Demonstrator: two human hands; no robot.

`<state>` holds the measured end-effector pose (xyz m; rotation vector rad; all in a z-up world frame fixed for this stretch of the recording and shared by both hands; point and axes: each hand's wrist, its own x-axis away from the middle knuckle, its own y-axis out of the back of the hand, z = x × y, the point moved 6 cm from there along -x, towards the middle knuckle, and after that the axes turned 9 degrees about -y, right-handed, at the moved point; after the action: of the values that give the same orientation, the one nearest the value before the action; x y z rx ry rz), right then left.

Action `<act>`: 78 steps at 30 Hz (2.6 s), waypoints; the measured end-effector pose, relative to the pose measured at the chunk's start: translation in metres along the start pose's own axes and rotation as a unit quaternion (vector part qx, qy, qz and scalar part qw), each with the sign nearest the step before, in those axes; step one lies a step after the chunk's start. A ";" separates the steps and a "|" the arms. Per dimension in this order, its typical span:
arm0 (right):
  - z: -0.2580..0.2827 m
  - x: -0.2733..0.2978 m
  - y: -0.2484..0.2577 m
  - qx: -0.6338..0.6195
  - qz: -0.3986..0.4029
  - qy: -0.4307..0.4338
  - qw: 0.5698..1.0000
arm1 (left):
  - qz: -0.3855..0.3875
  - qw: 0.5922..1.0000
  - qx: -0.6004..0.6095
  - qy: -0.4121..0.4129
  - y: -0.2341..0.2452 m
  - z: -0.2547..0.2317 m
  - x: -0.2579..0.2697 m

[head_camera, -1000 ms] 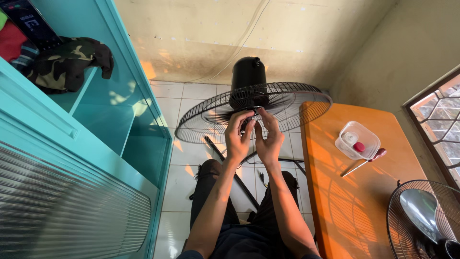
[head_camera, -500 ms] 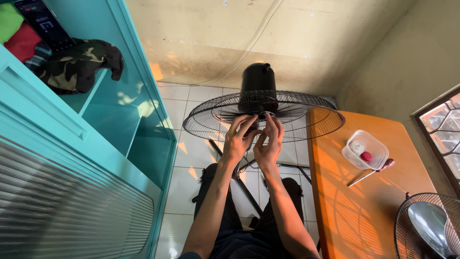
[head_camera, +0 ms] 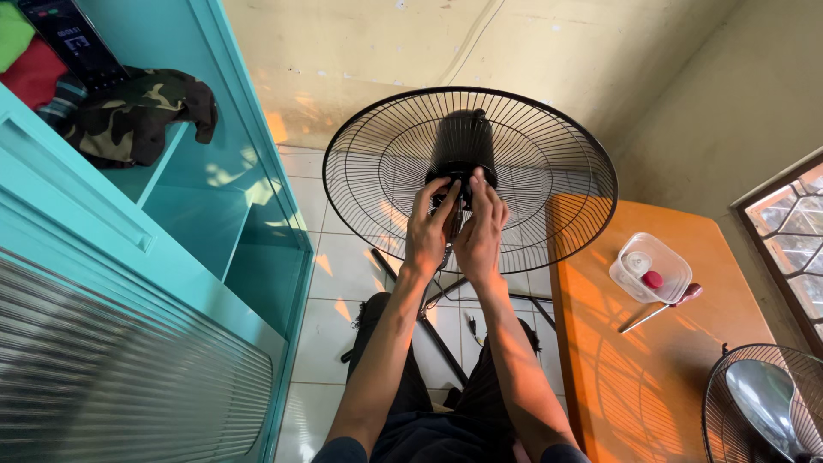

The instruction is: The person assembles a standing fan by attaching the front grill, inserting a white plastic hub, and securing it with a screw and red cap. They use a screwdriver to tighten the screw and place the red cap over the hub.

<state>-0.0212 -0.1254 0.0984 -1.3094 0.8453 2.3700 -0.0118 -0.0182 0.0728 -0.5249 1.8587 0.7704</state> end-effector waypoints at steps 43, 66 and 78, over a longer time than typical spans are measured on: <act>-0.027 0.021 0.030 -0.041 0.052 -0.128 0.990 | -0.022 0.999 0.050 -0.007 -0.022 -0.034 0.028; -0.016 0.024 0.043 -0.021 0.055 -0.118 0.991 | -0.010 0.998 0.059 0.021 -0.012 -0.049 0.036; 0.002 0.035 0.048 -0.021 0.021 -0.107 0.994 | -0.028 0.998 0.055 0.021 0.007 -0.051 0.040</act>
<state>-0.0663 -0.1626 0.0860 -1.0367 0.7710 2.5170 -0.0648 -0.0504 0.0525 -0.5238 1.9057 0.6205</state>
